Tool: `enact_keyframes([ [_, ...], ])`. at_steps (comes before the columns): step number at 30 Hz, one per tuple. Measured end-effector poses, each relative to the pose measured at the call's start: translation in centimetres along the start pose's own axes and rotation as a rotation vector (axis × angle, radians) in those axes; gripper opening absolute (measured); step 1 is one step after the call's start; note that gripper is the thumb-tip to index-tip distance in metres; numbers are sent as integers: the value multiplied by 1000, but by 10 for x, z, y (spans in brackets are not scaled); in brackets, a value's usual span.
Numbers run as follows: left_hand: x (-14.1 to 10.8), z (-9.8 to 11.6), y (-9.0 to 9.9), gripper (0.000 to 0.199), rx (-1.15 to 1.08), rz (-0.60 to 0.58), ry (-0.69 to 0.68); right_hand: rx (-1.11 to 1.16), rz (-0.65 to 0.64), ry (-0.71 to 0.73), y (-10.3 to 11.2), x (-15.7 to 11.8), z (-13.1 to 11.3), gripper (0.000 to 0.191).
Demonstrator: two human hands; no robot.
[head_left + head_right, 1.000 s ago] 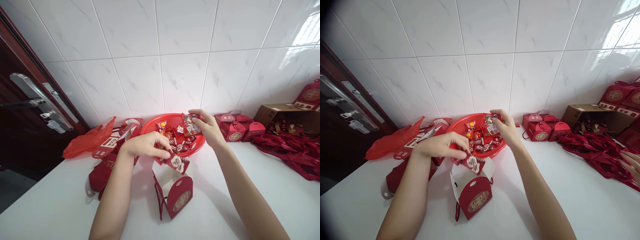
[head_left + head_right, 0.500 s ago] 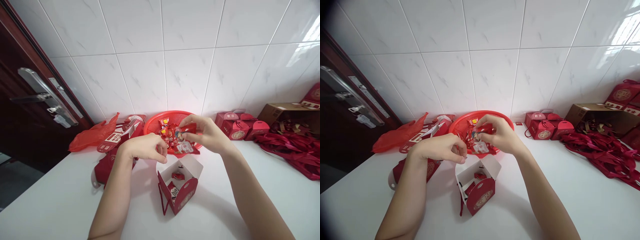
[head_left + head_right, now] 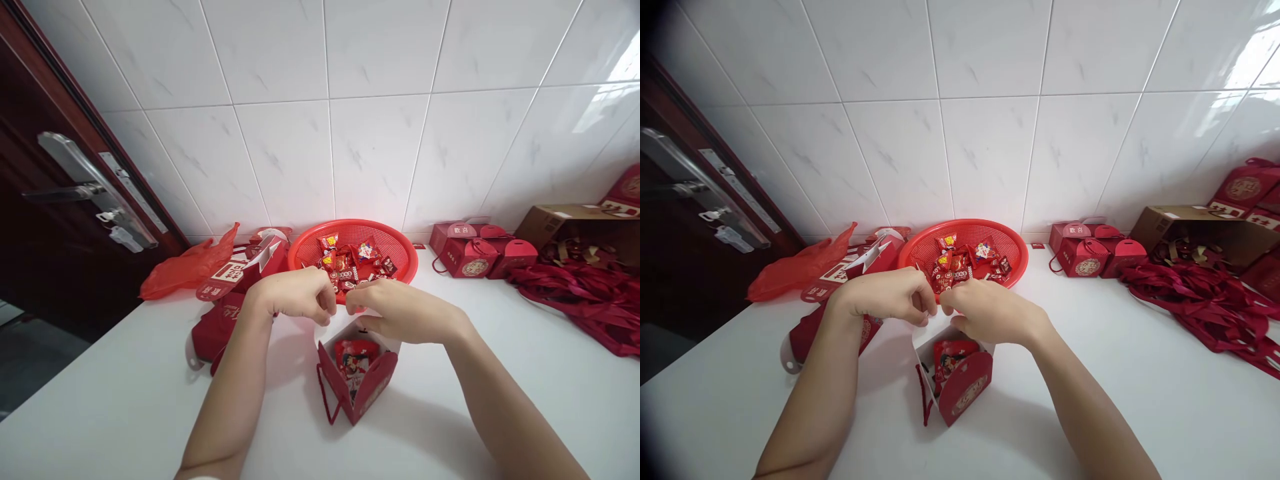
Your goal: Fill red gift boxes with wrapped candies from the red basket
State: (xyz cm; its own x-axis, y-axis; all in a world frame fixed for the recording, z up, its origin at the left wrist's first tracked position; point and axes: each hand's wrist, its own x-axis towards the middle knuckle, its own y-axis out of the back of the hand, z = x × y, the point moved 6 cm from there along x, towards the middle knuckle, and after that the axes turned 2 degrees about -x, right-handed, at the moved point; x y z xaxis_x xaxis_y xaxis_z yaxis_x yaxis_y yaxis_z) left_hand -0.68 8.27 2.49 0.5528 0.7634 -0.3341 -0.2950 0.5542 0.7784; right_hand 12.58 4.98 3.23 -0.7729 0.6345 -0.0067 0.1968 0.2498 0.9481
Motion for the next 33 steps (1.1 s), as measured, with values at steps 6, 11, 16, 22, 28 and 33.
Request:
enact_keyframes([
  [6,-5,6,-1,16,41,1,-37,-34,80,-111,10,-15,10,8],
  [11,-10,12,-1,22,107,-37,-43,-135,20,-286,15,-30,15,12],
  [16,-13,16,-1,36,175,-95,-9,-120,-84,-239,14,-30,2,14],
  [22,-18,20,-2,40,166,-114,-62,33,-230,-59,4,-25,-15,20],
  [28,-20,26,-3,56,158,-145,-87,114,-388,42,-14,-20,-15,31],
  [33,-11,30,-11,51,251,-130,-3,102,-420,8,-20,-16,-6,26],
])
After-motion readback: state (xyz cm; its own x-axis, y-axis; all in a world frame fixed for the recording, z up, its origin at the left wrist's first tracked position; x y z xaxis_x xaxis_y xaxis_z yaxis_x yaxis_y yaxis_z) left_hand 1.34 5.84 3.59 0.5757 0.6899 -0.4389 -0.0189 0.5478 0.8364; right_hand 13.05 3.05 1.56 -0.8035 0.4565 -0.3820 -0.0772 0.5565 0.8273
